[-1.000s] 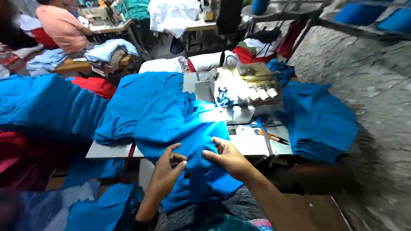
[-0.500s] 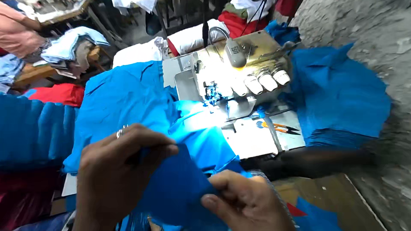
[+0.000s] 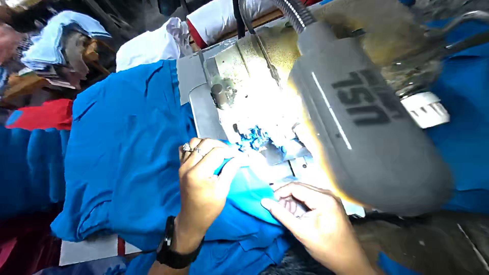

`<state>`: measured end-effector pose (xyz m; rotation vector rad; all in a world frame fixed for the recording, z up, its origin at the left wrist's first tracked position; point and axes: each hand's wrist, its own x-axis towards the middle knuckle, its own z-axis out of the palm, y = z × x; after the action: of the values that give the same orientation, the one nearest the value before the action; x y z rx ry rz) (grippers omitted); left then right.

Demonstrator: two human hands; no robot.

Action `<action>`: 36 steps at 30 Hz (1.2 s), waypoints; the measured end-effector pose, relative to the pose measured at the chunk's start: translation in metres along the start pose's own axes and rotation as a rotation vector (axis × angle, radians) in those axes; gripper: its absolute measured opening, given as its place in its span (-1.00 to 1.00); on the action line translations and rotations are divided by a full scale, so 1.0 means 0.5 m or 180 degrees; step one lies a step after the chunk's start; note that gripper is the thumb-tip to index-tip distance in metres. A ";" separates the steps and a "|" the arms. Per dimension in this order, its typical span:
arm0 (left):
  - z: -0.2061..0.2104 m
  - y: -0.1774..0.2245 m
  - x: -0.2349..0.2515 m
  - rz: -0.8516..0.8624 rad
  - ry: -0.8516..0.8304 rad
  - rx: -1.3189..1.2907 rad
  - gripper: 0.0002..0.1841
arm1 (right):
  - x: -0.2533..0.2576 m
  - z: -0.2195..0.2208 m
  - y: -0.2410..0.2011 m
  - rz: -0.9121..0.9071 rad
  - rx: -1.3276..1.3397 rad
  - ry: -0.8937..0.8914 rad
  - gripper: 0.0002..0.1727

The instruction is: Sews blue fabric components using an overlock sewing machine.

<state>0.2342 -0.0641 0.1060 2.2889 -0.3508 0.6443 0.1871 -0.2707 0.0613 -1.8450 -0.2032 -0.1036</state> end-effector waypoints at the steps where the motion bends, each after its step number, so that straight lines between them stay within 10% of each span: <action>1: 0.002 -0.001 0.000 -0.0038 -0.0031 -0.0012 -0.98 | 0.005 0.003 0.000 -0.0041 -0.0156 0.0061 -0.78; 11: -0.013 0.023 -0.020 -0.0530 -0.0320 0.0085 -0.95 | 0.008 -0.045 -0.026 0.0086 0.0015 -0.0782 -0.73; 36: -0.034 0.050 -0.006 -0.0714 -0.0582 0.0312 -0.92 | -0.002 -0.044 -0.035 0.0060 0.0174 -0.0695 -0.80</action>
<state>0.2152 -0.0695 0.1294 2.4429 -0.1465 0.3468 0.1835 -0.2873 0.0840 -1.8021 -0.3373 0.1160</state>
